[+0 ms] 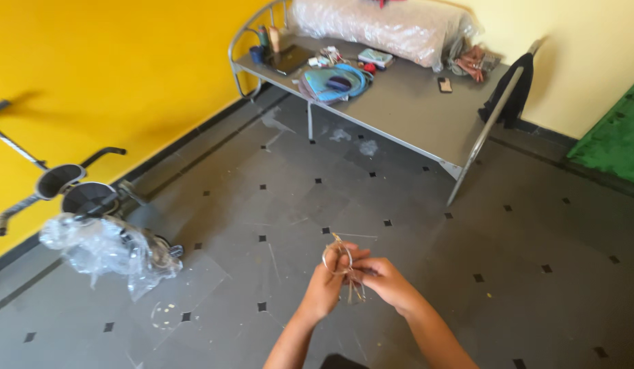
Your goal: The person packs a blue backpack with daily essentials, including placing eyeglasses into a case, a small pouch, a red toy, pens, and a notebook. The person zips the backpack compartments and organizes items on the table.
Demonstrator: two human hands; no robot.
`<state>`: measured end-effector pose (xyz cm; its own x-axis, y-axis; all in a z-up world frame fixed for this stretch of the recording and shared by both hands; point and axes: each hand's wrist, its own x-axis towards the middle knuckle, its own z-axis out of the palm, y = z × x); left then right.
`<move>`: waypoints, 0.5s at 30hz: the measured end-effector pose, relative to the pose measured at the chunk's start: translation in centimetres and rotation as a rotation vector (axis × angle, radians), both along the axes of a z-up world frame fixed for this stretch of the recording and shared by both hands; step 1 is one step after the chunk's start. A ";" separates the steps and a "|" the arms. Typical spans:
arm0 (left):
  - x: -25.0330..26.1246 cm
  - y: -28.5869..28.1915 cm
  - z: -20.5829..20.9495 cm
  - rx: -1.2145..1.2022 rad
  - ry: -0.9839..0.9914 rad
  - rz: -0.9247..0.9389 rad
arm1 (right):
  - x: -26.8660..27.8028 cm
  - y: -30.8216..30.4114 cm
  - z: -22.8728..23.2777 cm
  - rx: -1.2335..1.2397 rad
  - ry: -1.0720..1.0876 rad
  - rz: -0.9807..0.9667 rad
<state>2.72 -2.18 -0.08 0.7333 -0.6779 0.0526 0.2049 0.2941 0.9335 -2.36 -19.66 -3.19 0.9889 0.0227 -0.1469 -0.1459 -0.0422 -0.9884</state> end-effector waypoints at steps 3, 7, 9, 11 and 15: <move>4.8 -2.4 -0.8 0.096 -0.150 0.021 | 4.0 -3.2 -0.6 0.021 -0.003 0.014; 11.5 -6.9 -3.4 0.058 -0.014 0.089 | 9.6 -7.4 -1.2 0.024 0.026 -0.036; 15.5 -9.4 -4.9 0.064 0.075 0.090 | 13.1 -9.7 -1.4 0.048 0.054 -0.051; 20.1 -11.7 -5.7 0.054 0.100 0.090 | 17.1 -11.9 -1.4 0.083 0.067 -0.058; 29.1 -16.1 -5.2 -0.013 0.160 0.039 | 25.3 -16.7 -0.6 0.227 0.114 -0.045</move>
<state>31.78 -18.24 -5.33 0.7587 -0.6488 -0.0582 0.3385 0.3163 0.8862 22.97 -36.35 -3.79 0.9669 0.0238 -0.2542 -0.2540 0.1879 -0.9488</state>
